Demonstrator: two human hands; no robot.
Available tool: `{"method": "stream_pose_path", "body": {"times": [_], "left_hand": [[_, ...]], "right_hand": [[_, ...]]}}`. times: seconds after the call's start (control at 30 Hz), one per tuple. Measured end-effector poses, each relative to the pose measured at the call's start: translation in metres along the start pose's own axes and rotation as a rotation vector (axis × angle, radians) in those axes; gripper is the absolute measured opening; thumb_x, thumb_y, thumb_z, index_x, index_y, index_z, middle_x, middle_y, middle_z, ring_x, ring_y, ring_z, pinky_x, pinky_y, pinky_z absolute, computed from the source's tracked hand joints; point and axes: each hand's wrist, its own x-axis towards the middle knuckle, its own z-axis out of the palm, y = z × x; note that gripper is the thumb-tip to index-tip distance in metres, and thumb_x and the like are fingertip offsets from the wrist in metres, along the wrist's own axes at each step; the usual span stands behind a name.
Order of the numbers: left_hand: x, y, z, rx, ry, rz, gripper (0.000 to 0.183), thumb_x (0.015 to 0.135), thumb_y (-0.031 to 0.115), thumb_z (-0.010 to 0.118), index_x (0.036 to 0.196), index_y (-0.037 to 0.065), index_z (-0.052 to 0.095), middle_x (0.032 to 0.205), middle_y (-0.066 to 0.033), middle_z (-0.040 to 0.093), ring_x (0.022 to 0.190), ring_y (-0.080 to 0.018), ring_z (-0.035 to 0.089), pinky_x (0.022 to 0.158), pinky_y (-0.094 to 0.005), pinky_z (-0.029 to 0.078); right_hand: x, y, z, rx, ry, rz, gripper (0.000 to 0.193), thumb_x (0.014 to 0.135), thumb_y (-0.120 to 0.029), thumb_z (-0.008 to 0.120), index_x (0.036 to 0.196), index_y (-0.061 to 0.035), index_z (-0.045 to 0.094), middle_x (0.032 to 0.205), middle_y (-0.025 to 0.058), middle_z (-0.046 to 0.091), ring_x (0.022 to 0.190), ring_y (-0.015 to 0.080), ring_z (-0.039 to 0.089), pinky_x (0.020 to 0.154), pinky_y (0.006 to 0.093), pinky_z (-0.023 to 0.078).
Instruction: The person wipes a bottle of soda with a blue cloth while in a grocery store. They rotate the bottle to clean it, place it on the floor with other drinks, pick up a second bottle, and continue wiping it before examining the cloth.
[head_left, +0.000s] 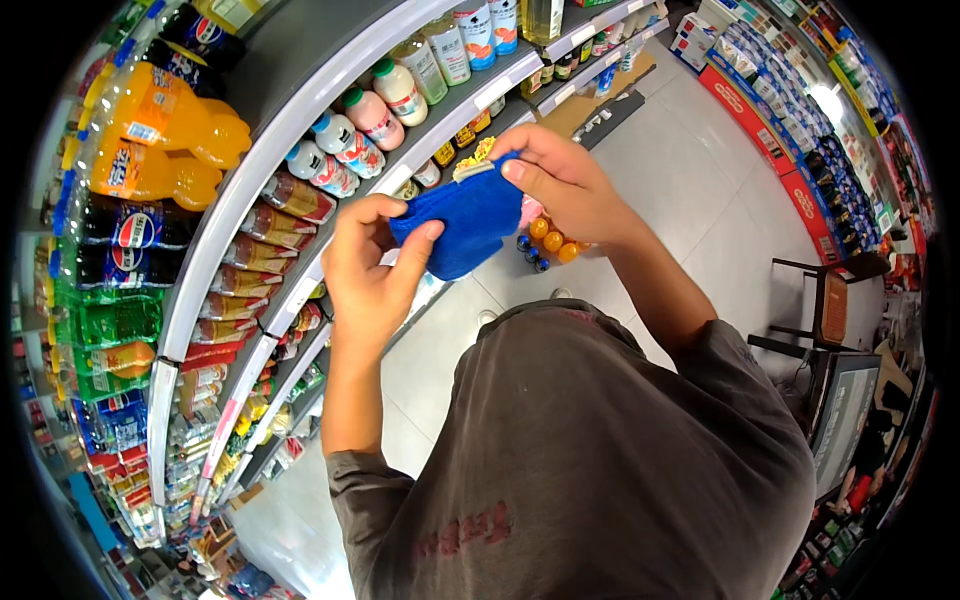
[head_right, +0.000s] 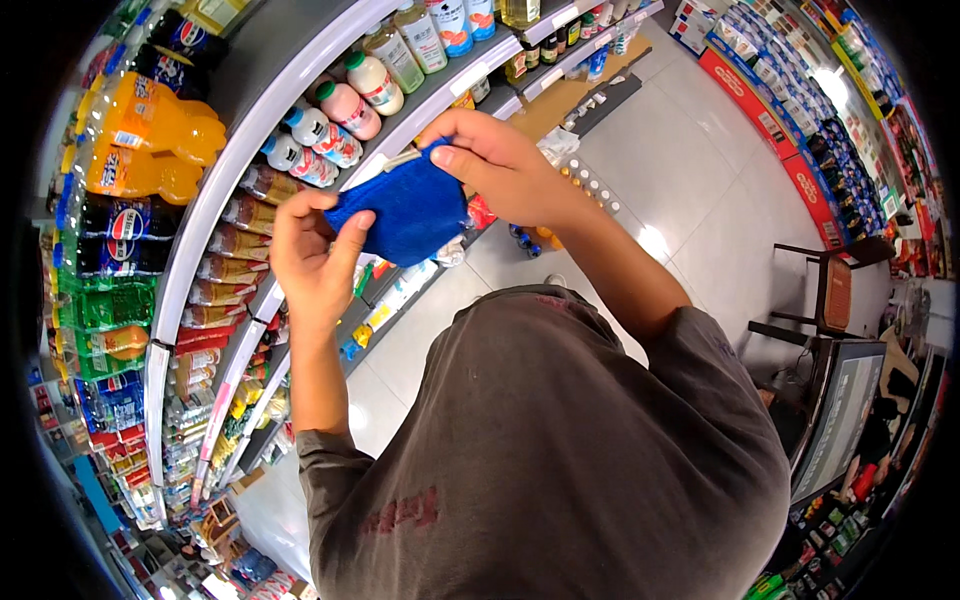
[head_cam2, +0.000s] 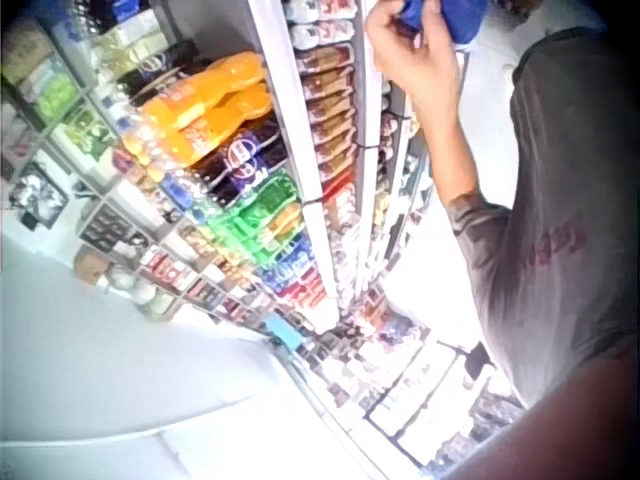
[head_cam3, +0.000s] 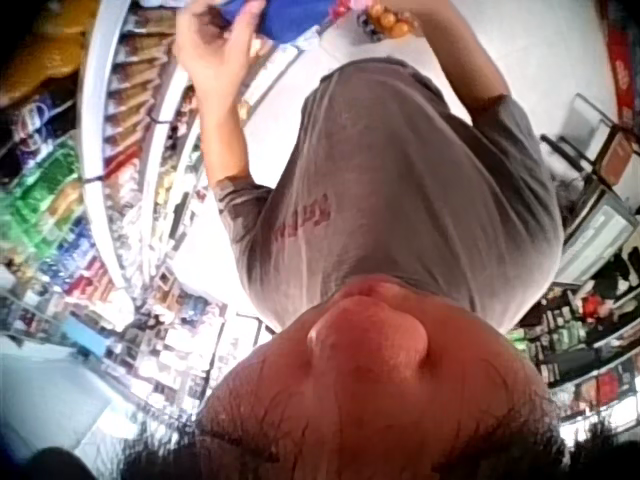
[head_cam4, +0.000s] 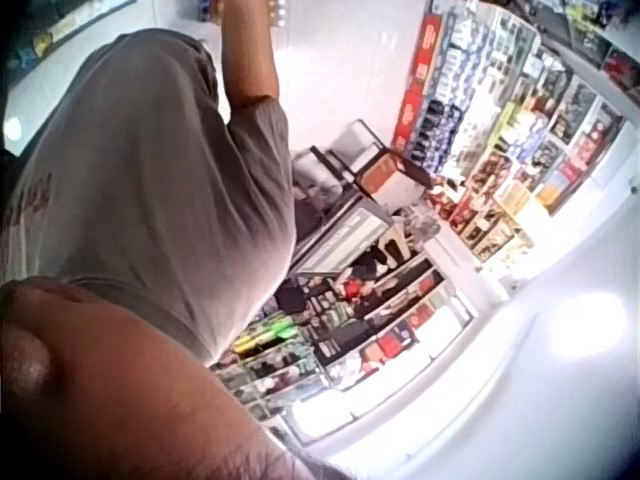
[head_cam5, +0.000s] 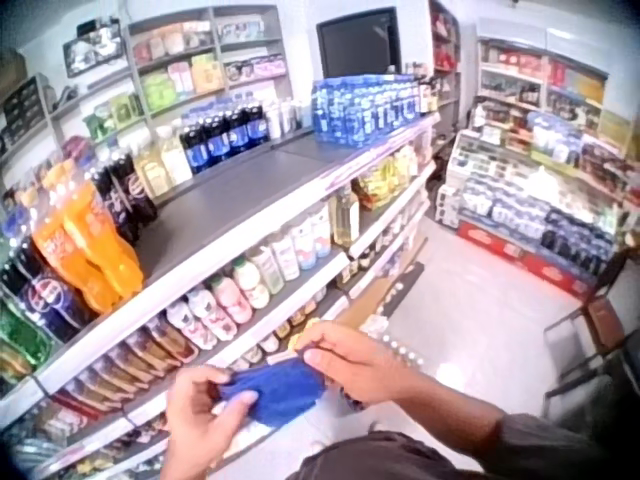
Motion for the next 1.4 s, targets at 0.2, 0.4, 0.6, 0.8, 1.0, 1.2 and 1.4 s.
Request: {"method": "stream_pose_path", "body": {"times": [0.2,0.4,0.6,0.8,1.0,1.2,1.4], "left_hand": [[0.037,0.033,0.001,0.173,0.048,0.171,0.039,0.081,-0.001,0.078,0.113,-0.002,0.057,0.094,-0.0072,0.064,0.083,-0.0106,0.061,0.074,-0.0244,0.051],[0.043,0.029,-0.002,0.139,0.105,0.175,0.045,0.086,-0.003,0.071,0.126,-0.003,0.050,0.107,-0.0125,0.063,0.096,-0.0162,0.061,0.084,-0.0263,0.050],[0.047,0.018,-0.020,0.389,0.096,0.460,0.044,0.080,0.001,0.079,0.119,-0.002,0.057,0.100,-0.0121,0.067,0.081,-0.0138,0.063,0.074,-0.0264,0.053],[0.044,0.019,-0.013,0.002,-0.042,0.224,0.050,0.082,-0.001,0.076,0.126,0.002,0.053,0.095,-0.0100,0.066,0.083,-0.0141,0.065,0.072,-0.0264,0.053],[0.039,0.011,-0.011,-0.204,-0.061,0.058,0.061,0.083,-0.002,0.074,0.136,0.004,0.043,0.097,-0.0091,0.063,0.086,-0.0139,0.064,0.074,-0.0267,0.053],[0.006,-0.022,-0.010,-0.251,-0.051,-0.051,0.017,0.096,0.013,0.063,0.101,-0.003,0.064,0.091,-0.0035,0.062,0.081,-0.0088,0.056,0.072,-0.0233,0.047],[0.007,-0.023,-0.011,-0.010,-0.062,-0.012,0.015,0.093,0.012,0.065,0.096,-0.002,0.064,0.082,-0.0048,0.062,0.073,-0.0094,0.055,0.066,-0.0247,0.046]], "right_hand": [[0.019,-0.016,0.014,0.074,0.091,-0.116,0.023,0.099,-0.017,0.056,0.118,-0.0042,0.057,0.093,-0.0017,0.062,0.081,0.0036,0.058,0.065,0.0193,0.050],[0.025,-0.023,0.022,0.156,0.092,-0.174,0.022,0.095,-0.007,0.063,0.115,0.0007,0.057,0.095,0.0038,0.065,0.087,0.0070,0.060,0.074,0.0218,0.050],[0.035,-0.032,0.011,-0.319,-0.023,-0.158,0.023,0.093,-0.004,0.061,0.114,-0.0007,0.053,0.099,0.0053,0.065,0.088,0.0087,0.060,0.073,0.0247,0.050],[0.034,-0.050,0.026,-0.592,-0.117,-0.408,0.023,0.092,-0.015,0.060,0.108,-0.0001,0.058,0.095,0.0212,0.068,0.089,0.0372,0.067,0.076,0.0437,0.052],[0.044,-0.047,0.024,-0.865,-0.207,-0.420,0.024,0.095,-0.024,0.058,0.106,-0.0029,0.060,0.082,0.0206,0.065,0.076,0.0406,0.064,0.066,0.0465,0.049],[0.031,-0.051,0.030,-0.801,-0.233,-0.192,0.021,0.096,-0.025,0.058,0.101,-0.0047,0.058,0.076,0.0191,0.062,0.069,0.0394,0.061,0.061,0.0441,0.046],[0.031,-0.029,0.041,-0.749,-0.194,-0.404,0.021,0.098,-0.021,0.055,0.100,0.0001,0.056,0.082,0.0165,0.060,0.064,0.0295,0.062,0.058,0.0376,0.047]]}}
